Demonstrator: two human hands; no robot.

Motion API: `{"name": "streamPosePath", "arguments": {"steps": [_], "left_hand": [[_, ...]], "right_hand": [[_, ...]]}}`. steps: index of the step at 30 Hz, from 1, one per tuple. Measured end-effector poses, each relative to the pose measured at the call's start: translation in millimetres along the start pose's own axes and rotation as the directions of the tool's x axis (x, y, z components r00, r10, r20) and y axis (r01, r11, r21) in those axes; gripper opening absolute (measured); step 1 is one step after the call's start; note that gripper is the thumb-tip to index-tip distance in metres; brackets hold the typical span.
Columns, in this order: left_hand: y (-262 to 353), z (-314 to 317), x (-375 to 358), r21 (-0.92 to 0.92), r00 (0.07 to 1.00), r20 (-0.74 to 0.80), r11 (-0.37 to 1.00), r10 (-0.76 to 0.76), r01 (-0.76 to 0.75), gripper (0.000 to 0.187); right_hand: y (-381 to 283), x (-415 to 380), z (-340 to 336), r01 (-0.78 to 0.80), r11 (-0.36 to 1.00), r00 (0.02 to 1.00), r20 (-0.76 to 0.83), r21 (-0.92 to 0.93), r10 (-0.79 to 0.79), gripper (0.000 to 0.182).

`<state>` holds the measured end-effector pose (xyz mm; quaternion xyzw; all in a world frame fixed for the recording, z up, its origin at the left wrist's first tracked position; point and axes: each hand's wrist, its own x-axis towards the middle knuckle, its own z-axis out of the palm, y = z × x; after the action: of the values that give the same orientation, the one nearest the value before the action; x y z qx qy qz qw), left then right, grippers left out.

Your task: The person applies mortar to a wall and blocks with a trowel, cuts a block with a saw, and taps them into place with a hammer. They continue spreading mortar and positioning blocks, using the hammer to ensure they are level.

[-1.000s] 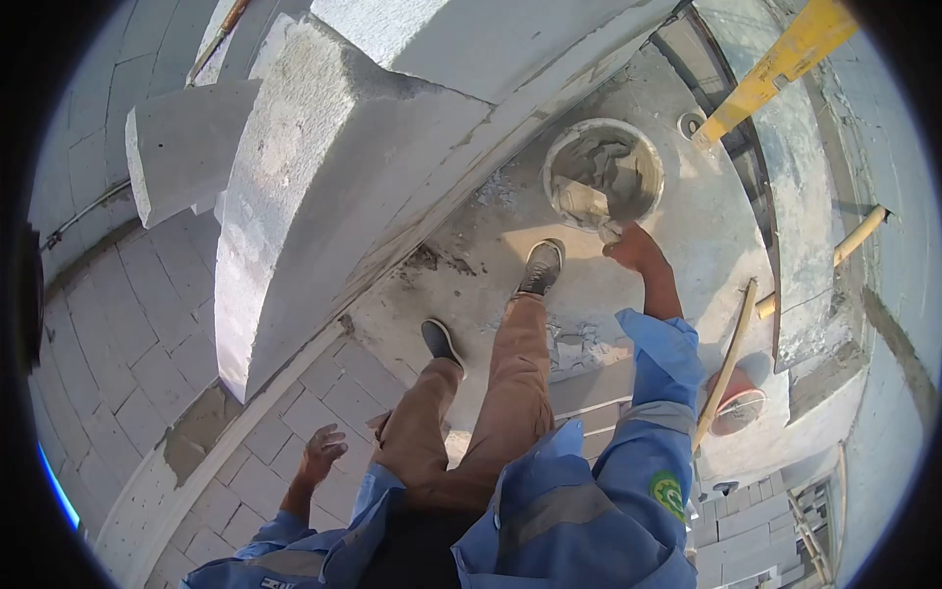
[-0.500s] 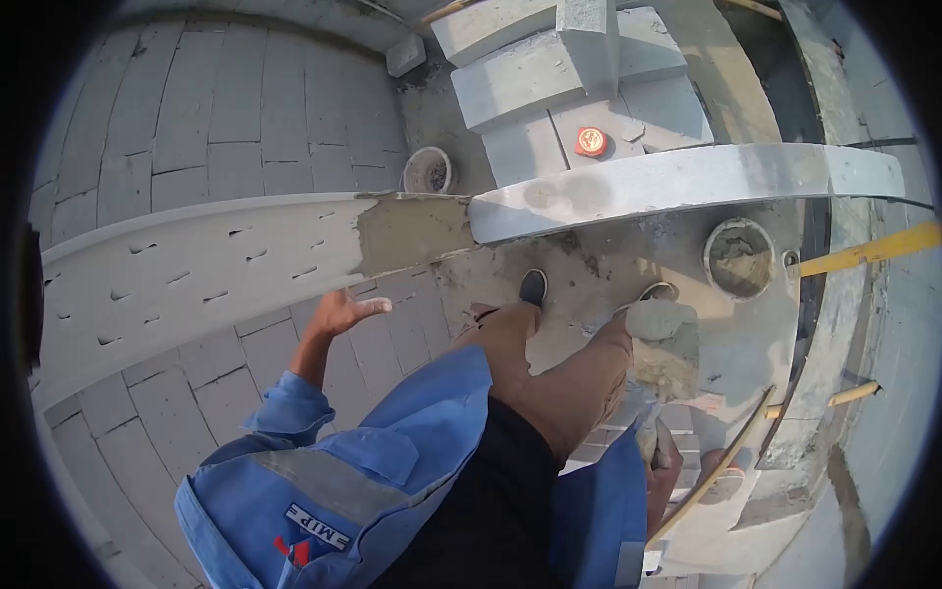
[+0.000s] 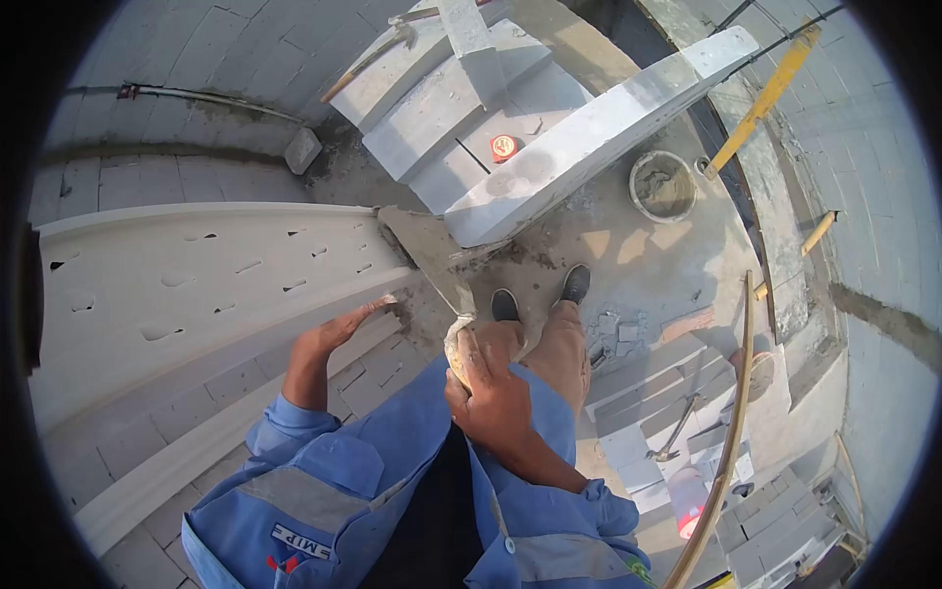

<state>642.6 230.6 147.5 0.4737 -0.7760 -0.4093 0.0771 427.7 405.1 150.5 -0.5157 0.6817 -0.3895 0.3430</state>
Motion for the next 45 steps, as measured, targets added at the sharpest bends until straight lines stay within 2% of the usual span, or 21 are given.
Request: {"name": "streamPosePath", "arguments": {"steps": [1, 2, 4, 5, 9, 10, 11, 12, 14, 15, 17, 18, 20, 21, 24, 26, 27, 29, 32, 45], "left_hand": [[14, -1, 2, 0.069, 0.999, -0.035, 0.998, -0.004, 0.006, 0.042], [23, -2, 3, 0.137, 0.998, -0.069, 0.990, -0.009, 0.019, 0.044], [13, 0, 2, 0.158, 0.997, -0.064, 0.987, 0.046, -0.036, 0.043], [10, 0, 2, 0.176, 0.993, -0.071, 0.981, 0.098, -0.085, 0.043], [21, -3, 7, 0.140, 0.993, -0.062, 0.986, 0.096, -0.086, 0.042], [20, -3, 8, 0.241, 0.981, -0.083, 0.959, 0.175, -0.151, 0.041], [19, -3, 7, 0.338, 0.963, -0.093, 0.918, 0.253, -0.209, 0.040], [10, -2, 6, 0.340, 0.963, -0.090, 0.917, 0.253, -0.209, 0.040], [1, -3, 5, 0.283, 1.000, -0.015, 0.959, 0.016, -0.011, 0.056], [7, -5, 8, 0.288, 1.000, -0.010, 0.958, 0.016, -0.012, 0.056], [29, -7, 18, 0.016, 0.987, -0.073, 0.989, 0.146, -0.145, 0.098], [33, -7, 21, 0.021, 0.987, -0.071, 0.989, 0.146, -0.145, 0.098], [37, -7, 23, 0.111, 0.956, -0.125, 0.961, 0.266, -0.253, 0.101], [38, -6, 22, 0.114, 0.958, -0.121, 0.963, 0.258, -0.245, 0.101], [40, -2, 24, 0.037, 0.967, -0.152, 0.979, 0.203, -0.199, 0.102], [56, -4, 31, -0.139, 0.928, -0.206, 0.930, 0.310, -0.341, 0.084], [47, -3, 29, -0.139, 0.929, -0.206, 0.930, 0.308, -0.340, 0.084], [22, 1, 20, 0.116, 0.944, -0.223, 0.968, 0.245, -0.224, 0.109], [25, -1, 18, 0.107, 0.970, -0.170, 0.982, 0.175, -0.158, 0.113], [20, 2, 22, 0.036, 0.997, -0.068, 0.999, 0.027, -0.024, 0.097]], "right_hand": [[-4, 0, 0, 0.024, 0.996, 1.000, 0.013, -0.084, -0.023, 0.060], [-5, -1, -2, 0.015, 0.996, 1.000, 0.005, -0.083, -0.015, 0.060], [-5, -5, -8, 0.050, 0.983, 0.997, 0.068, -0.175, -0.039, 0.061], [-7, -6, -13, 0.040, 0.984, 0.998, 0.059, -0.174, -0.030, 0.061], [-11, -17, -62, -0.001, 0.979, 0.975, 0.218, -0.203, 0.046, 0.061], [-9, -22, -75, -0.016, 0.981, 0.958, 0.277, -0.196, 0.071, 0.060], [-7, -26, -83, -0.024, 0.981, 0.958, 0.277, -0.192, 0.078, 0.060], [-3, -28, -91, -0.056, 0.989, 0.971, 0.223, -0.136, 0.086, 0.058], [-1, -23, -88, -0.106, 0.994, 0.990, 0.097, -0.012, 0.107, 0.055], [3, -13, -82, -0.109, 0.994, 0.989, 0.095, -0.006, 0.110, 0.055], [16, 13, -69, -0.091, 0.996, 0.982, 0.162, -0.024, 0.094, 0.055], [24, 20, -57, -0.104, 0.994, 0.982, 0.159, -0.017, 0.105, 0.056], [25, 36, -47, -0.089, 0.995, 0.980, 0.180, 0.033, 0.082, 0.056], [24, 39, -43, -0.072, 0.994, 0.978, 0.201, 0.076, 0.055, 0.057], [15, 39, -40, -0.108, 0.986, 0.968, 0.240, 0.128, 0.075, 0.058], [13, 36, -36, -0.071, 0.987, 0.977, 0.208, 0.144, 0.040, 0.058], [13, 34, -35, -0.031, 0.988, 0.985, 0.175, 0.153, 0.004, 0.058], [7, 32, -36, -0.039, 0.989, 0.983, 0.184, 0.143, 0.012, 0.058], [-3, 30, -39, -0.022, 0.992, 0.985, 0.174, 0.126, 0.000, 0.057], [-36, 7, -51, 0.081, 0.996, 0.980, 0.185, -0.039, -0.073, 0.060]]}}
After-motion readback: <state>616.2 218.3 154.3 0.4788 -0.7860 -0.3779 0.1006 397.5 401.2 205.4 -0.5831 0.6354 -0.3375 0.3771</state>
